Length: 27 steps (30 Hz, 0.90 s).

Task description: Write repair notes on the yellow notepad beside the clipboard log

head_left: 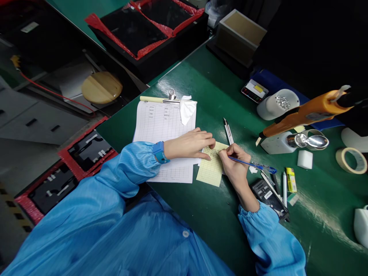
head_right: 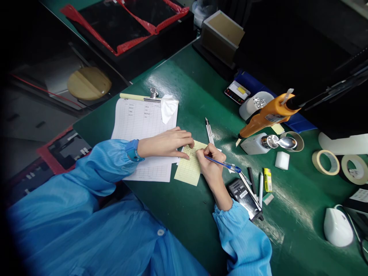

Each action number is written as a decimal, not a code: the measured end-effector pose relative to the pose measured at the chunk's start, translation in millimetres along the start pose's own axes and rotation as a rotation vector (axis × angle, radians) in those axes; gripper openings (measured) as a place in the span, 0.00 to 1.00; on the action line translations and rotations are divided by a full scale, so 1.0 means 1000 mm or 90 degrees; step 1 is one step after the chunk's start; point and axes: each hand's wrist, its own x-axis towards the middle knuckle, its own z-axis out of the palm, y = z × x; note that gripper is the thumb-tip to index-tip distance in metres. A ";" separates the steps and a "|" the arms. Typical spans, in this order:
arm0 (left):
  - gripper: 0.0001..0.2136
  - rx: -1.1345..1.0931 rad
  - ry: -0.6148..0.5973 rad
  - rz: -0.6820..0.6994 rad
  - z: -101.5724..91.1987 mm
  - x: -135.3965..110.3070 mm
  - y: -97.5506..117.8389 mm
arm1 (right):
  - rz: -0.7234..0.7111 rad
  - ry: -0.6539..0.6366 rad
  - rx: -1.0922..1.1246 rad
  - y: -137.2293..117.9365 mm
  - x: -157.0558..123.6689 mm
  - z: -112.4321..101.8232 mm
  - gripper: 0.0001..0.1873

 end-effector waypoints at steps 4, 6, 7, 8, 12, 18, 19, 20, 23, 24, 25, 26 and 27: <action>0.16 -0.003 0.004 -0.002 0.000 0.000 0.000 | -0.005 -0.007 0.002 -0.001 0.000 0.000 0.18; 0.16 -0.002 0.007 0.001 0.000 0.000 -0.001 | -0.006 0.003 0.011 -0.001 0.000 -0.001 0.18; 0.16 -0.002 0.009 0.002 0.000 0.000 -0.001 | -0.007 0.008 0.014 -0.001 0.000 -0.001 0.17; 0.16 -0.002 0.010 0.004 0.000 -0.001 -0.001 | -0.007 0.012 0.018 -0.001 0.000 -0.001 0.17; 0.17 -0.012 0.010 0.002 0.000 -0.001 -0.001 | 0.000 0.047 0.064 -0.002 0.000 -0.002 0.17; 0.18 -0.018 0.018 0.011 -0.002 -0.002 0.001 | 0.034 0.091 0.077 0.001 -0.003 -0.001 0.19; 0.18 -0.021 0.021 0.013 -0.003 -0.002 0.001 | 0.036 0.095 0.075 0.002 -0.003 -0.001 0.20; 0.18 -0.025 0.029 0.016 -0.005 -0.002 0.001 | 0.039 0.098 0.076 0.002 -0.004 -0.001 0.21; 0.18 -0.035 0.077 0.017 -0.011 -0.003 0.001 | 0.037 0.105 0.074 0.001 -0.005 -0.001 0.24; 0.17 -0.032 0.100 0.012 -0.014 -0.004 0.000 | 0.028 0.109 0.065 0.000 -0.006 -0.002 0.24; 0.15 -0.027 0.121 0.003 -0.016 -0.005 0.000 | 0.015 0.116 0.054 -0.002 -0.008 -0.002 0.25; 0.14 -0.020 0.142 -0.006 -0.018 -0.006 0.000 | 0.001 0.121 0.044 -0.003 -0.009 -0.003 0.25; 0.13 -0.013 0.164 -0.014 -0.020 -0.007 0.000 | -0.013 0.124 0.037 -0.005 -0.011 -0.004 0.25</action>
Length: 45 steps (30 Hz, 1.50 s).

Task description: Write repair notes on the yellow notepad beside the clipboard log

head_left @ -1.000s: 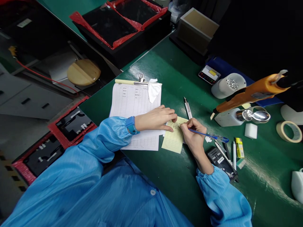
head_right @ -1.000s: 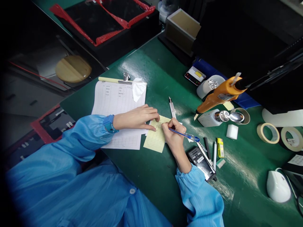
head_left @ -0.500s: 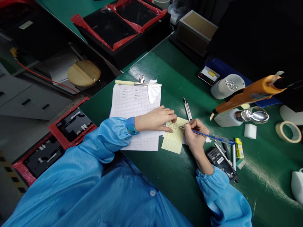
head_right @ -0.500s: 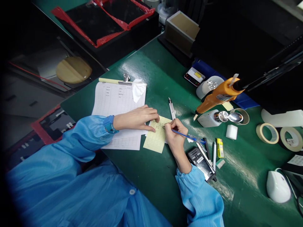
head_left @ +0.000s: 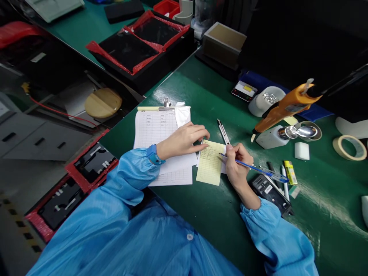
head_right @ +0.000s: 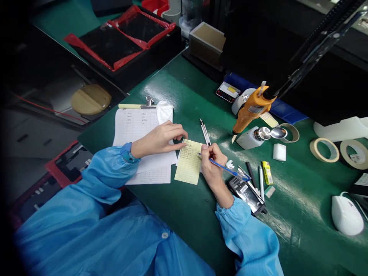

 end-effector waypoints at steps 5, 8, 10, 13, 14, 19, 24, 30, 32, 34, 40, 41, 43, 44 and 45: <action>0.10 0.016 0.095 0.010 -0.003 -0.001 0.001 | -0.059 -0.028 0.008 -0.003 -0.011 -0.010 0.24; 0.09 0.025 0.094 0.007 -0.001 -0.001 0.002 | -0.072 -0.055 0.008 -0.001 -0.016 -0.017 0.21; 0.09 0.035 0.086 0.000 -0.001 0.000 0.002 | -0.058 -0.068 0.010 0.001 -0.018 -0.021 0.21; 0.09 0.040 0.086 0.003 -0.001 0.000 0.002 | -0.021 -0.083 0.016 0.002 -0.019 -0.023 0.23; 0.09 0.038 0.091 0.008 -0.001 -0.001 0.002 | -0.010 -0.087 0.019 0.003 -0.019 -0.023 0.24; 0.11 0.035 0.110 0.020 0.001 -0.002 -0.002 | 0.031 -0.097 0.049 0.002 -0.019 -0.022 0.27; 0.17 0.017 0.139 0.023 0.004 -0.004 -0.006 | 0.085 -0.102 0.073 0.004 -0.018 -0.021 0.30; 0.26 0.023 0.198 0.014 0.006 -0.003 -0.008 | 0.096 -0.085 0.106 0.004 -0.018 -0.020 0.29; 0.27 0.028 0.207 0.015 0.007 -0.003 -0.009 | 0.093 -0.083 0.105 0.003 -0.017 -0.019 0.28; 0.27 0.030 0.213 0.017 0.007 -0.003 -0.009 | 0.087 -0.080 0.097 0.001 -0.016 -0.019 0.29; 0.26 0.013 0.193 0.010 0.009 -0.002 -0.010 | 0.095 -0.091 0.100 -0.001 -0.014 -0.020 0.30; 0.26 0.012 0.191 0.013 0.009 -0.002 -0.010 | 0.094 -0.092 0.099 -0.002 -0.014 -0.020 0.31; 0.26 0.016 0.192 0.022 0.010 -0.002 -0.009 | 0.086 -0.087 0.094 -0.001 -0.014 -0.021 0.31; 0.26 0.018 0.191 0.025 0.009 -0.003 -0.009 | 0.082 -0.084 0.091 -0.001 -0.014 -0.021 0.31; 0.26 0.017 0.188 0.028 0.009 -0.003 -0.009 | 0.079 -0.083 0.090 -0.001 -0.014 -0.021 0.31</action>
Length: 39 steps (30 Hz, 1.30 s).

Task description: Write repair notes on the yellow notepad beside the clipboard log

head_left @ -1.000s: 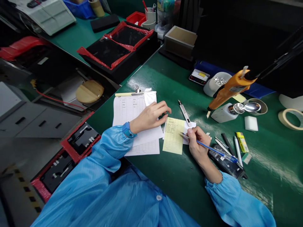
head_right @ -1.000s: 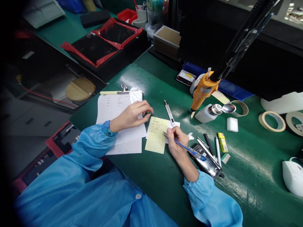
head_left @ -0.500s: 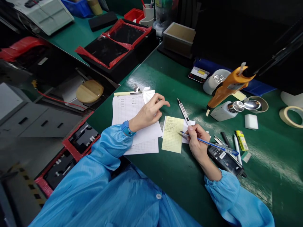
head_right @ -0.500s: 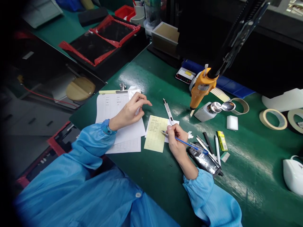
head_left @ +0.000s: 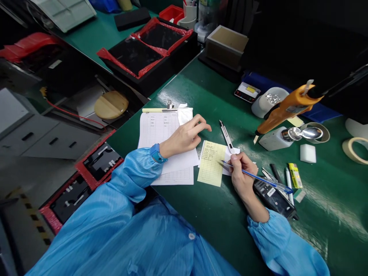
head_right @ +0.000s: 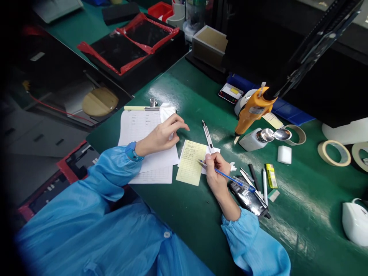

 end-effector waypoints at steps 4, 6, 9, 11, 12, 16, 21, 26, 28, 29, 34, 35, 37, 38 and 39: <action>0.25 -0.020 -0.022 0.009 -0.003 0.000 0.001 | 0.005 -0.014 -0.009 0.001 0.000 -0.001 0.31; 0.24 -0.018 -0.026 0.014 -0.003 0.000 0.002 | 0.001 -0.015 -0.018 0.001 -0.001 -0.001 0.31; 0.25 -0.013 -0.028 0.005 -0.004 0.000 0.002 | -0.010 -0.012 -0.024 0.001 0.000 -0.001 0.31; 0.26 -0.017 -0.032 -0.005 -0.003 -0.001 0.002 | -0.008 -0.013 -0.028 0.000 0.000 -0.002 0.30; 0.26 -0.021 -0.035 -0.007 -0.003 -0.001 0.002 | -0.005 -0.013 -0.028 0.000 0.000 -0.002 0.30; 0.27 -0.020 -0.025 -0.009 -0.002 -0.001 0.004 | -0.002 -0.012 -0.023 -0.001 0.000 -0.001 0.28; 0.31 -0.028 0.000 -0.015 -0.001 -0.001 0.009 | 0.005 -0.015 -0.020 0.000 -0.001 0.000 0.27; 0.31 -0.032 0.055 0.006 0.001 -0.001 0.014 | 0.014 -0.028 -0.033 -0.002 -0.001 -0.001 0.28; 0.28 -0.028 0.097 0.028 0.002 0.000 0.019 | 0.020 -0.027 -0.029 -0.001 -0.001 -0.001 0.29; 0.27 -0.025 0.123 0.044 0.001 0.000 0.022 | 0.024 -0.028 -0.027 0.000 -0.001 -0.001 0.30; 0.23 0.010 0.214 0.041 -0.008 -0.008 0.045 | 0.030 -0.023 -0.010 0.005 -0.002 0.001 0.32; 0.22 0.013 0.186 0.011 -0.011 -0.012 0.053 | 0.027 -0.022 -0.006 0.005 -0.002 0.001 0.31; 0.22 0.003 0.103 -0.044 -0.015 -0.026 0.076 | 0.023 -0.025 -0.002 0.005 -0.002 0.001 0.31; 0.22 -0.009 0.076 -0.056 -0.016 -0.035 0.092 | 0.021 -0.028 -0.002 0.005 -0.002 0.001 0.31; 0.22 -0.021 0.064 -0.059 -0.015 -0.046 0.109 | 0.021 -0.031 -0.003 0.004 -0.002 0.001 0.30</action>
